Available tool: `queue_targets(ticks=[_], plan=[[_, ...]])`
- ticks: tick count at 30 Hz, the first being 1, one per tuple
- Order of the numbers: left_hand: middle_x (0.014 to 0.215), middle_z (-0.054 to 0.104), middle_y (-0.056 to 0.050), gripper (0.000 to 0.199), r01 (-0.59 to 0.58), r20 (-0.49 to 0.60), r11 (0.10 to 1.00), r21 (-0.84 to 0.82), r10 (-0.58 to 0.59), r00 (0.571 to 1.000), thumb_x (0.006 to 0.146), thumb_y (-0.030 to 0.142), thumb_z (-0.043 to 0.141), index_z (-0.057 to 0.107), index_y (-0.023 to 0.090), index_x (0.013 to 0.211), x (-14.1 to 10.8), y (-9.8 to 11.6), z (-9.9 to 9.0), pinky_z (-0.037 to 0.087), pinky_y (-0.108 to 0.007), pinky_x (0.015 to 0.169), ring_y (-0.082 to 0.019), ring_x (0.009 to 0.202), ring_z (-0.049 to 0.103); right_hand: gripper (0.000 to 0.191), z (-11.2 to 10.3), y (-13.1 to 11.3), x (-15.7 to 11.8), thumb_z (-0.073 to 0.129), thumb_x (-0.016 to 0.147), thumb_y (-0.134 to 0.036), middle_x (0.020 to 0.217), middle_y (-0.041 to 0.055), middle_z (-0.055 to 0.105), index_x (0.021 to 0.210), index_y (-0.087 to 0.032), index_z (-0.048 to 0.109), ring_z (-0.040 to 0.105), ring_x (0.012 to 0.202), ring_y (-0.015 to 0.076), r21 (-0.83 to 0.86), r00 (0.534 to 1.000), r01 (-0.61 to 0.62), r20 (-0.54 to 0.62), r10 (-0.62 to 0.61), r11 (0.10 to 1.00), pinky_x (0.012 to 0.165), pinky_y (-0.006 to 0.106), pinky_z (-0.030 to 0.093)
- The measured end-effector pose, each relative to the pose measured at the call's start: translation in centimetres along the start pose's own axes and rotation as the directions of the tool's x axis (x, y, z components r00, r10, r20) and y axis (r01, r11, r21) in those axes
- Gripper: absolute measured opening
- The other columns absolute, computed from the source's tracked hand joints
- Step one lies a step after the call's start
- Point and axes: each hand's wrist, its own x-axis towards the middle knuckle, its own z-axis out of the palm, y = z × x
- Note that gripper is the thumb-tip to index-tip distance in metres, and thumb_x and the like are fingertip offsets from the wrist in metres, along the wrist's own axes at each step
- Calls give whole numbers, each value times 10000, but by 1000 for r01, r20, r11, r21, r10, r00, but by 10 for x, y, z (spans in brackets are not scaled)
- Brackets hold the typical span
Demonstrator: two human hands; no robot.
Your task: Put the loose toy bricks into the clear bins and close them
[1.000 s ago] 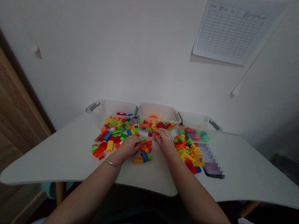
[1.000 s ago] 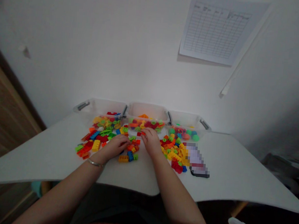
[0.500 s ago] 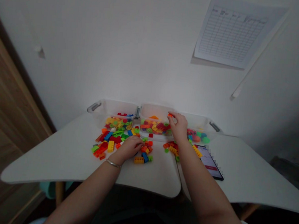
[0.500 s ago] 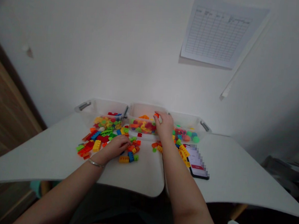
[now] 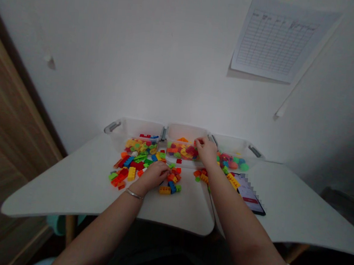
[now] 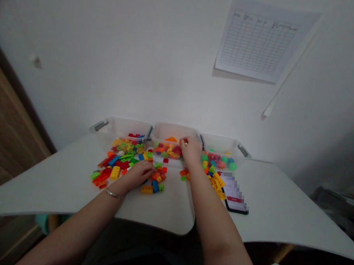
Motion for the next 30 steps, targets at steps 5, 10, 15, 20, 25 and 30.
queue_targets(ticks=[5, 10, 15, 20, 25, 30], plan=[[887, 712, -65, 184, 6, 2, 1000, -11, -6, 1000, 897, 162, 534, 715, 171, 862, 1, 2, -1, 452, -315, 848, -199, 902, 617, 325, 1, -2, -3, 446, 923, -357, 932, 77, 739, 980, -207, 729, 626, 884, 233, -74, 999, 23, 43, -20, 997, 874, 399, 427], [895, 716, -68, 190, 6, -2, 1000, -11, -6, 1000, 898, 160, 527, 715, 169, 873, 0, 3, -1, 450, -323, 861, -201, 911, 617, 342, 3, 6, -9, 428, 926, -312, 972, 83, 745, 1028, -203, 736, 624, 940, 237, -7, 995, 103, -11, -103, 995, 938, 420, 410], [896, 716, -63, 187, 0, -5, 1000, -13, 0, 1000, 895, 159, 526, 710, 174, 867, 0, 2, 0, 450, -324, 862, -199, 909, 614, 325, 4, 15, -15, 438, 915, -312, 1022, 82, 739, 1025, -197, 722, 620, 986, 242, 83, 982, 178, -82, -171, 981, 992, 449, 414], [891, 708, -62, 185, -1, -14, 1000, -17, 1, 1000, 901, 165, 526, 706, 176, 860, 0, 1, 1, 446, -320, 856, -198, 907, 609, 303, 3, 24, -19, 441, 922, -298, 1074, 74, 738, 1058, -197, 692, 628, 1042, 228, 142, 965, 259, -67, -252, 955, 1105, 494, 328], [876, 706, -63, 177, -1, -11, 1000, -12, 1, 1000, 899, 168, 539, 708, 172, 847, 0, 1, 1, 446, -319, 841, -200, 887, 610, 286, -1, 25, -28, 461, 911, -260, 1136, 77, 714, 1093, -192, 671, 607, 1097, 235, 84, 938, 344, -70, -339, 935, 1121, 499, 306], [879, 709, -67, 199, -10, -4, 1000, 2, 10, 1000, 913, 174, 518, 706, 165, 849, 0, 1, 1, 453, -325, 848, -202, 893, 618, 284, 2, 12, -54, 453, 887, -177, 1119, 61, 705, 1026, -208, 698, 580, 1099, 222, 47, 907, 402, -153, -391, 914, 1054, 432, 387]])
